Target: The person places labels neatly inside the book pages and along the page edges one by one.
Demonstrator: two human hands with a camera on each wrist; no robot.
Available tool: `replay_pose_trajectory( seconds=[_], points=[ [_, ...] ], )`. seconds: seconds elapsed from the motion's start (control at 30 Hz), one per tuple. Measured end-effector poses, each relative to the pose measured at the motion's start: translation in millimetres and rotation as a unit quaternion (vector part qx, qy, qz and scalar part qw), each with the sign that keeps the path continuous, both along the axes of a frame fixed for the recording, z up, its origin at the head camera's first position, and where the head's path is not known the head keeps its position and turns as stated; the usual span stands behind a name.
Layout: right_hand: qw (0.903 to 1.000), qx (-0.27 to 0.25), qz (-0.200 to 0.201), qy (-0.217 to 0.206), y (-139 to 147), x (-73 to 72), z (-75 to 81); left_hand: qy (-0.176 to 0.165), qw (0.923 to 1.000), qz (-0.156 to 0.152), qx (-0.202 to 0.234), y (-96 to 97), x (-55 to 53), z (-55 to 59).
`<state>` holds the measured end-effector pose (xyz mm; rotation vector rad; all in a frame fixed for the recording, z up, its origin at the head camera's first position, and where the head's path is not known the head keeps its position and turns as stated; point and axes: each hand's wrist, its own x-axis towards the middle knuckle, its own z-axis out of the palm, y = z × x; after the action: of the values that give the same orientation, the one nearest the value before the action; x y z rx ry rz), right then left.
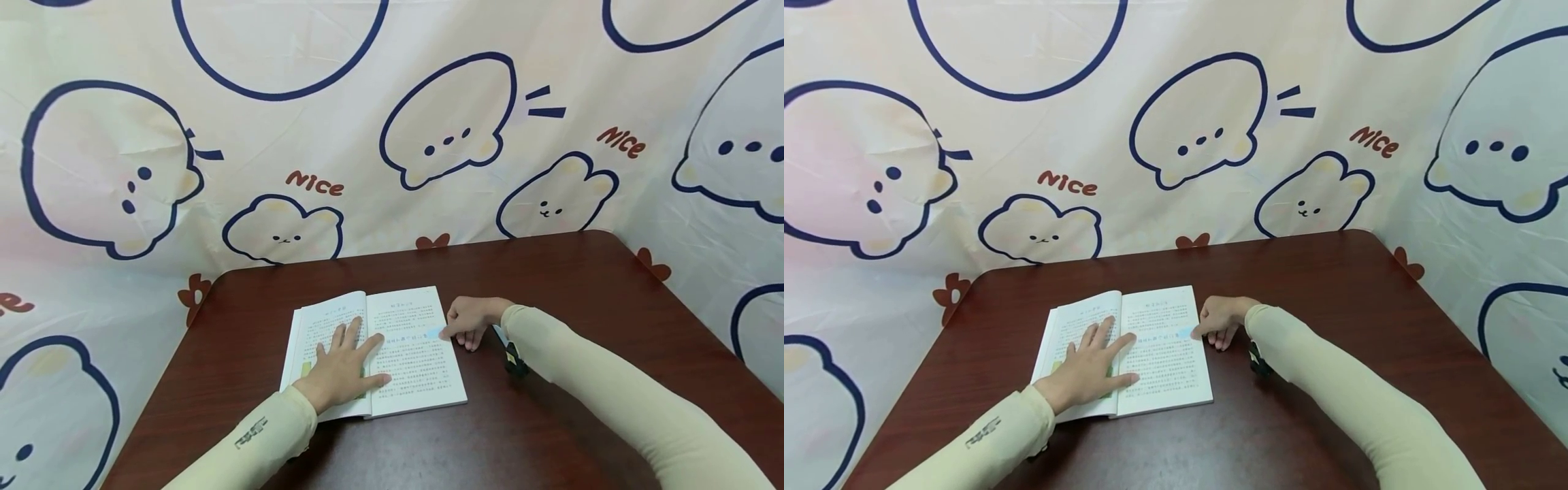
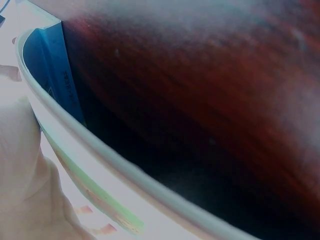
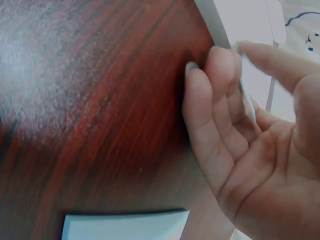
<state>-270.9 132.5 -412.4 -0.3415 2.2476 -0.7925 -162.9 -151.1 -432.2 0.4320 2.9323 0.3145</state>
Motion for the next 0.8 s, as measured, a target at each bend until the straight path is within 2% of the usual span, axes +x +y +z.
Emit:
replay_pose_trajectory(
  seconds=[0.13, 0.23, 0.47, 0.8],
  points=[
    [0.9973, 0.045, -0.019, 0.055, -8, 3.3, -1.0, 0.000, 1.0000, -0.001, -0.005, 0.5, -1.7, -0.1],
    [0.9938, 0.073, -0.026, 0.079, -13, 4.4, -0.7, -0.001, 1.0000, -0.001, -0.007, 0.7, -3.1, 0.1],
    [0.9923, 0.090, -0.015, 0.084, -16, 2.8, 0.7, -0.002, 0.9999, 0.002, -0.013, 0.4, -3.7, 0.6],
    [0.9907, 0.105, -0.020, 0.084, -17, 3.8, 1.6, -0.008, 0.9999, 0.000, -0.007, 2.1, -2.7, 0.5]
  ],
)
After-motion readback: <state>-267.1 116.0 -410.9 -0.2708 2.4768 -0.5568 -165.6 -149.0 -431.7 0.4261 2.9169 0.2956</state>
